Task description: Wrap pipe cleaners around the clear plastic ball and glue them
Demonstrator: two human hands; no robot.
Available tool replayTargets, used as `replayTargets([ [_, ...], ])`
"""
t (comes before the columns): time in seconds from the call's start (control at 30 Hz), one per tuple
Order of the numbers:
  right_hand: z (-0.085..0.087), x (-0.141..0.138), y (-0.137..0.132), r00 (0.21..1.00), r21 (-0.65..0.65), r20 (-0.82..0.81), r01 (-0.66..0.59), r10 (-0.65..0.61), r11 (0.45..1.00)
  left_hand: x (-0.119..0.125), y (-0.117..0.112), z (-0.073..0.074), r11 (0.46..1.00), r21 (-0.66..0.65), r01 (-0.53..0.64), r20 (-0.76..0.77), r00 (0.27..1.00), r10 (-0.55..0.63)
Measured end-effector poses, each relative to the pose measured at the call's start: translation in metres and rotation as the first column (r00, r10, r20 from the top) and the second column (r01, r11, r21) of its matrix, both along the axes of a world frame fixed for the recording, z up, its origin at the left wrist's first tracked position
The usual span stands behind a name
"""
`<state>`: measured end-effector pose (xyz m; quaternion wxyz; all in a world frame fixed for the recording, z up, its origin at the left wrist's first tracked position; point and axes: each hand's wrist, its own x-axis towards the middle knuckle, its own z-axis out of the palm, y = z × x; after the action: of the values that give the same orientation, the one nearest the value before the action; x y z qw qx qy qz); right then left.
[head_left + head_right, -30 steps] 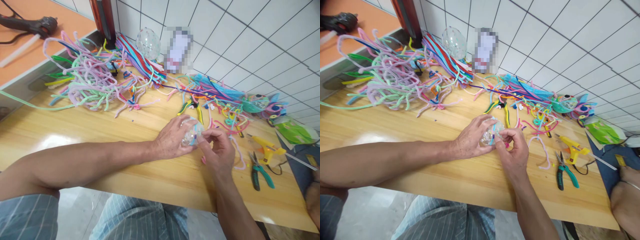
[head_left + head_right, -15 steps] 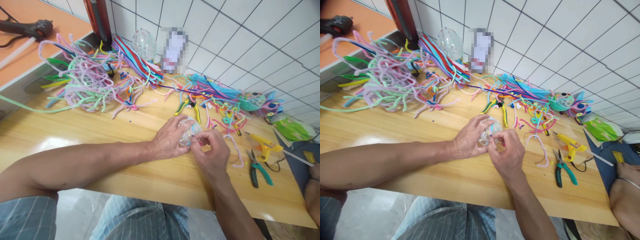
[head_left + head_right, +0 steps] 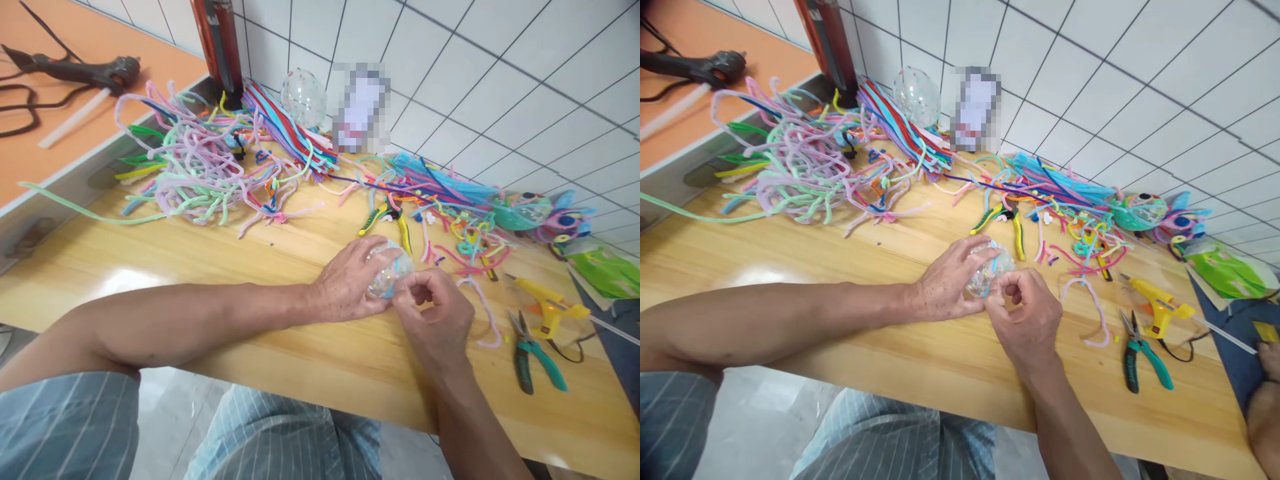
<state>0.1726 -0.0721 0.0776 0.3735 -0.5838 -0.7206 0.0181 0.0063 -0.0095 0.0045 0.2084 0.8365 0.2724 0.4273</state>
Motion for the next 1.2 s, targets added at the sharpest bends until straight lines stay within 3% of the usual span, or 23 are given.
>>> replayTargets([
  [0.13, 0.001, 0.004, -0.002, 0.961, -0.100, -0.272, 0.020, -0.046, 0.995, 0.001, 0.000, 0.000, 1.000, -0.011, -0.017, 0.020, 1.000, 0.017],
  [0.3, -0.003, 0.008, 0.003, 0.814, -0.064, -0.581, -0.040, -0.004, 0.997, 0.001, 0.000, 0.001, 1.000, -0.014, -0.018, 0.033, 0.999, 0.018],
  [0.47, -0.003, 0.019, 0.008, 0.797, -0.072, -0.596, 0.067, -0.097, 0.995, -0.001, 0.001, 0.003, 0.999, -0.036, -0.002, 0.029, 1.000, 0.003],
  [0.63, 0.025, 0.051, 0.017, 0.737, 0.109, -0.662, 0.278, -0.139, 0.954, -0.002, 0.001, 0.002, 0.998, -0.056, -0.013, 0.052, 0.999, 0.016],
  [0.7, 0.036, 0.069, 0.019, 0.702, 0.113, -0.698, 0.302, -0.141, 0.947, -0.003, 0.001, 0.001, 0.998, -0.067, -0.012, 0.054, 0.998, 0.016],
  [0.8, 0.041, 0.096, 0.020, 0.756, -0.042, -0.601, 0.295, -0.260, 0.955, -0.004, 0.001, 0.001, 0.997, -0.070, -0.018, 0.051, 0.998, 0.021],
  [0.93, 0.026, 0.122, 0.025, 0.880, -0.343, -0.307, 0.252, -0.362, 0.905, -0.004, 0.001, 0.001, 0.998, -0.065, -0.019, 0.053, 0.998, 0.022],
  [1.2, -0.023, 0.150, 0.045, 0.846, -0.258, -0.155, 0.464, -0.511, 0.847, -0.008, 0.001, 0.003, 0.998, -0.058, -0.026, 0.045, 0.999, 0.029],
])
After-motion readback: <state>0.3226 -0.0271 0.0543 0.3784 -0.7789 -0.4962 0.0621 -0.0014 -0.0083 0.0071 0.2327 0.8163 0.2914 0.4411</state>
